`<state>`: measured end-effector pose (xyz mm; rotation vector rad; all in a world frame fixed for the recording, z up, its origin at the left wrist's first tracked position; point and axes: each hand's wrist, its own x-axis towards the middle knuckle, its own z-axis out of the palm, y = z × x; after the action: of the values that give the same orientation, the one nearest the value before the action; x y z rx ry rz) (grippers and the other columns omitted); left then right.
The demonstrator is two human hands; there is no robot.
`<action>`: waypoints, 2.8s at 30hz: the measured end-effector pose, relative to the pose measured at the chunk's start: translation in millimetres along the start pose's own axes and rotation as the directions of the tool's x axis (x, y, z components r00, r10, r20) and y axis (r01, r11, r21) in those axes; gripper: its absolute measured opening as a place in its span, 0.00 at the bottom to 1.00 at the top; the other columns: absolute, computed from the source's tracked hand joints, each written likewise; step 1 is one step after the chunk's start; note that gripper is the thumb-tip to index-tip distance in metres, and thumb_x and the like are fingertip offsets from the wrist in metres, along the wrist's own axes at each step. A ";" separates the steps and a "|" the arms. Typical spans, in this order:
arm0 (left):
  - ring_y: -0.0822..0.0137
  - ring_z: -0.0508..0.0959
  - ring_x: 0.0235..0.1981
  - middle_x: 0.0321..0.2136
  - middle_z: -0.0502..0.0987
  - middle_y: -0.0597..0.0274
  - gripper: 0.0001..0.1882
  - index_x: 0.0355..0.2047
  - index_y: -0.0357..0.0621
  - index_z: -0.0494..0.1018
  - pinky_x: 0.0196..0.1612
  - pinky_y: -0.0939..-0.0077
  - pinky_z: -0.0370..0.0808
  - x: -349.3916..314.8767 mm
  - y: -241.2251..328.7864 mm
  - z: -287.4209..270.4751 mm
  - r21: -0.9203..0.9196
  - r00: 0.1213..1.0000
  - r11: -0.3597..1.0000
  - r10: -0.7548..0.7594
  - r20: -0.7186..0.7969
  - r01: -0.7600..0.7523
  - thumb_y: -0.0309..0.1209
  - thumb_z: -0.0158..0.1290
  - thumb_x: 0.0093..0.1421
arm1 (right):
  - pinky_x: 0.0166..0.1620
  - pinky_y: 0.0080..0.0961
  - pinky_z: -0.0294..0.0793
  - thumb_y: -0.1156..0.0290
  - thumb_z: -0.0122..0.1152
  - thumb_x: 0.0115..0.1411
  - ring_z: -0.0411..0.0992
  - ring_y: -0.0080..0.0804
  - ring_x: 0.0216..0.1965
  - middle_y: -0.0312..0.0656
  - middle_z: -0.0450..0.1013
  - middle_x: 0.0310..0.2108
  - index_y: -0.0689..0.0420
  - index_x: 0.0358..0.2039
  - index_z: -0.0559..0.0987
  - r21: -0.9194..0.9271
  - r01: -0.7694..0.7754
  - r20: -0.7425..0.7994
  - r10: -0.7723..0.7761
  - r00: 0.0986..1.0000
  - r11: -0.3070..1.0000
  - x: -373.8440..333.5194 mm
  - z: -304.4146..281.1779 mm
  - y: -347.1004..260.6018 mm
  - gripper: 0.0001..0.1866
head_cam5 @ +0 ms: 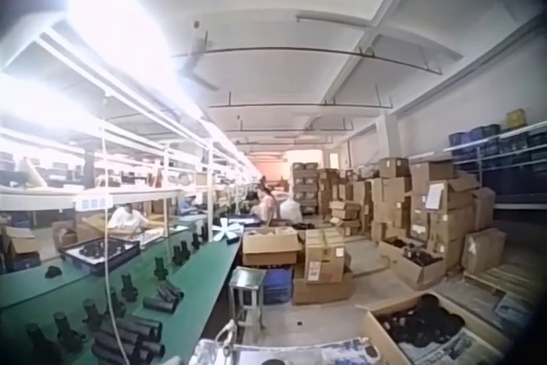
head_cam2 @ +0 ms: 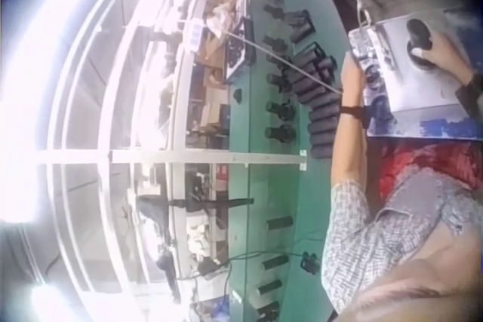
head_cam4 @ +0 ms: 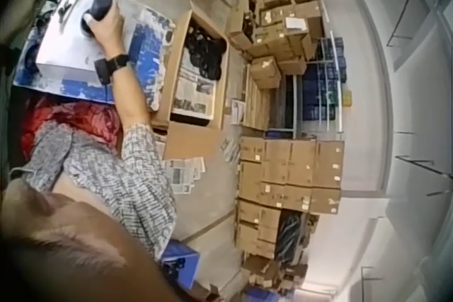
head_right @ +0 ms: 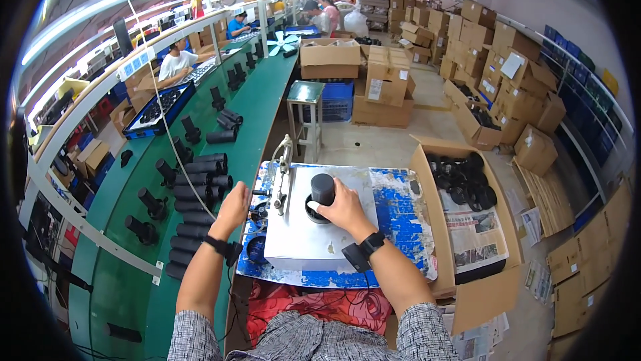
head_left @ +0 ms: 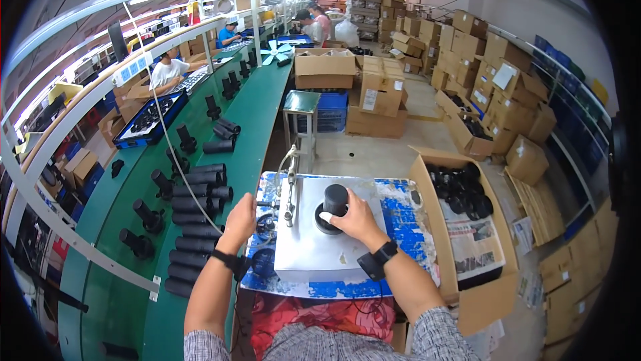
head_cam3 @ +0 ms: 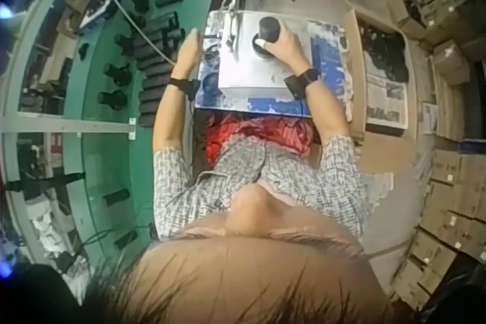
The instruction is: The person picks up a base from a box, places it on a machine, and fits a black cylinder onto it. After pressing the cylinder down, they remove the assembled part and place it on the green workbench, repeating the process.
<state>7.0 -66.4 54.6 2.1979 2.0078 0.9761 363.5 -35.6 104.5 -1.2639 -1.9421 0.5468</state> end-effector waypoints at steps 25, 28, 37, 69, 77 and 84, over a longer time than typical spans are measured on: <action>0.60 0.76 0.45 0.45 0.76 0.51 0.09 0.45 0.38 0.81 0.44 0.69 0.73 -164.4 136.1 -86.8 -0.530 0.965 0.842 -0.212 -0.157 0.099 0.25 0.59 0.66 | 0.47 0.42 0.81 0.68 0.78 0.52 0.82 0.48 0.42 0.53 0.82 0.44 0.61 0.50 0.82 0.457 0.129 -0.357 0.049 0.933 0.880 21.3 -51.1 -47.4 0.25; 0.62 0.77 0.47 0.46 0.77 0.51 0.15 0.49 0.38 0.80 0.49 0.69 0.73 -191.0 152.4 -122.4 -0.451 0.940 0.886 -0.057 -0.337 -0.108 0.26 0.65 0.62 | 0.47 0.40 0.81 0.73 0.77 0.53 0.81 0.42 0.45 0.49 0.81 0.48 0.58 0.53 0.82 0.614 0.391 -0.423 -0.133 0.896 0.686 -8.9 -99.5 -168.2 0.25; 0.50 0.78 0.51 0.49 0.76 0.48 0.40 0.58 0.39 0.73 0.54 0.58 0.76 -181.1 150.0 -156.1 -0.228 0.935 0.971 -0.019 -0.353 -0.067 0.29 0.78 0.45 | 0.60 0.48 0.70 0.64 0.82 0.50 0.78 0.52 0.53 0.51 0.79 0.56 0.61 0.56 0.80 0.288 0.638 0.139 -0.691 0.710 0.714 -104.8 38.6 -180.7 0.33; 0.46 0.80 0.45 0.47 0.79 0.41 0.19 0.50 0.37 0.78 0.49 0.51 0.78 -145.9 -40.1 -226.1 0.624 0.915 0.701 -0.103 -0.391 0.345 0.43 0.55 0.74 | 0.68 0.43 0.70 0.79 0.64 0.54 0.67 0.59 0.68 0.58 0.64 0.67 0.61 0.63 0.71 -0.315 -0.542 -0.526 0.332 0.783 0.779 -128.3 -246.0 399.1 0.33; 0.51 0.76 0.39 0.37 0.77 0.46 0.14 0.40 0.34 0.76 0.46 0.61 0.76 -211.1 65.8 -197.8 0.204 0.924 0.935 -0.218 -0.315 0.290 0.35 0.52 0.76 | 0.69 0.41 0.67 0.82 0.60 0.52 0.67 0.59 0.67 0.62 0.69 0.63 0.61 0.65 0.70 -0.030 -0.666 -0.559 0.540 0.629 0.745 -102.2 -252.7 413.4 0.36; 0.51 0.77 0.43 0.41 0.77 0.50 0.11 0.43 0.36 0.77 0.49 0.62 0.76 -171.1 184.8 -107.9 -0.379 0.926 0.871 -0.369 -0.084 0.313 0.33 0.53 0.75 | 0.55 0.37 0.80 0.79 0.63 0.60 0.81 0.45 0.52 0.55 0.80 0.51 0.64 0.65 0.71 0.101 -0.433 -0.574 0.408 0.710 0.896 -104.5 -227.5 313.2 0.31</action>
<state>127.6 -296.2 142.7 1.5578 1.9826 1.3603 748.5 -7.4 -4.0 -1.6829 -1.1507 0.2778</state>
